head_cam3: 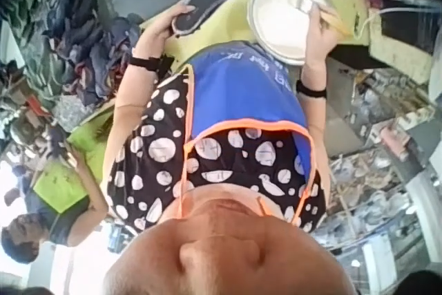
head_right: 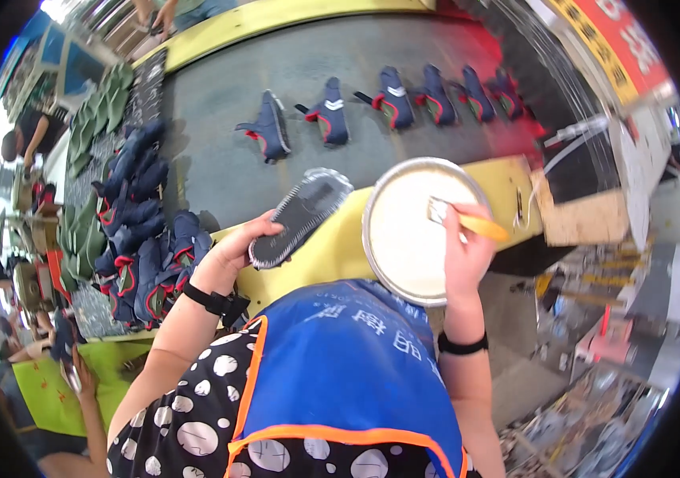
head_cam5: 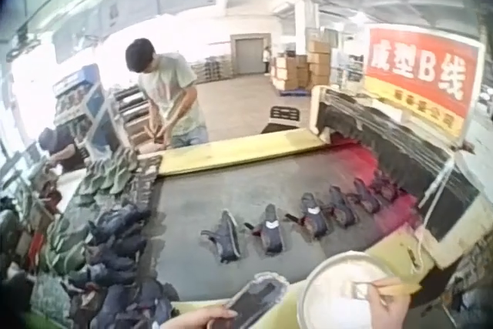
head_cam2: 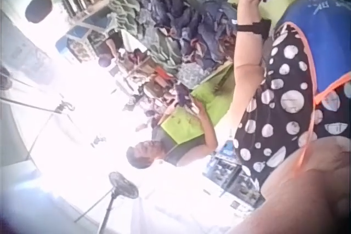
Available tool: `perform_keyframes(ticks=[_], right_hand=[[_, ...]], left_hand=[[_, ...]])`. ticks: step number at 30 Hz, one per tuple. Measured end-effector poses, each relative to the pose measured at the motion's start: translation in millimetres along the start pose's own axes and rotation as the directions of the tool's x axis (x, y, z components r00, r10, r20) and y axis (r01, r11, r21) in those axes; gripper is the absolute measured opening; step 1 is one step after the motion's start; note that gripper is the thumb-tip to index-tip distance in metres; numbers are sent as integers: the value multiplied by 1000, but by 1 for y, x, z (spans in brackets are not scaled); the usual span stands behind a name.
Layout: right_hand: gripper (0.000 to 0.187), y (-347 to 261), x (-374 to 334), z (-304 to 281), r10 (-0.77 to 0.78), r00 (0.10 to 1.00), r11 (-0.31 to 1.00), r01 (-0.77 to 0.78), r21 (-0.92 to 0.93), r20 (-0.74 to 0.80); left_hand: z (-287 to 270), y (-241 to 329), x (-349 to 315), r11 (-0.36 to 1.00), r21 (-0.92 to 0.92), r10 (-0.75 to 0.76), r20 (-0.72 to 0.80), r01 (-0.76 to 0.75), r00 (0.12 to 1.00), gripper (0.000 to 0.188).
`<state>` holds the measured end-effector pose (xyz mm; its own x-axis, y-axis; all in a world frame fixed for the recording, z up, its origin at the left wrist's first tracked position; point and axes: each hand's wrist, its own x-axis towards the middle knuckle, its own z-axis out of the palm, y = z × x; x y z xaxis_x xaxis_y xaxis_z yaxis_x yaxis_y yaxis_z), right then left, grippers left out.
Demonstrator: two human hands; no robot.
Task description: Applying glue to the bottom of shoe soles using a brush.
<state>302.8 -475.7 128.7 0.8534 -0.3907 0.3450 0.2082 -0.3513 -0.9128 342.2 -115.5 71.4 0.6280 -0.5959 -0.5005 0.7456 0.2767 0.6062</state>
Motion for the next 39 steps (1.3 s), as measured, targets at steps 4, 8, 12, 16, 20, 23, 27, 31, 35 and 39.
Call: perform_keyframes(ticks=[4,8,12,16,20,23,27,31,35,39], right_hand=[[11,7,0,-24,193,976,969,-206,-134,-104],[13,16,-5,-41,264,943,942,-297,-157,-203],[12,-8,0,-30,256,927,920,-321,-225,-274],[12,-20,-1,-25,201,929,905,-298,-304,-312],[12,-27,2,-11,184,947,908,-266,-324,-263],[13,-24,17,10,166,975,913,-207,-350,-146],[14,-31,18,30,107,993,963,-114,-244,-40],[16,-26,23,44,84,995,982,-72,-172,62],[14,-15,22,37,114,985,994,-113,-14,127],[13,-13,15,27,86,985,996,-87,2,148]], left_hand=[[-92,3,20,960,-274,-58,-418,-65,907,41],[-176,29,68,946,-22,201,-742,-323,640,74],[-264,45,113,817,576,546,-783,17,298,101],[-276,62,141,722,564,434,-820,400,372,106],[-267,67,147,745,482,349,-871,461,345,106],[-260,60,114,663,507,345,-860,551,377,91],[-133,43,25,374,874,535,-477,311,697,66],[-48,-36,-84,-61,917,720,-234,395,653,67],[-26,-88,-139,176,752,859,-432,635,274,82],[-42,-105,-146,330,503,768,-635,799,82,102]])
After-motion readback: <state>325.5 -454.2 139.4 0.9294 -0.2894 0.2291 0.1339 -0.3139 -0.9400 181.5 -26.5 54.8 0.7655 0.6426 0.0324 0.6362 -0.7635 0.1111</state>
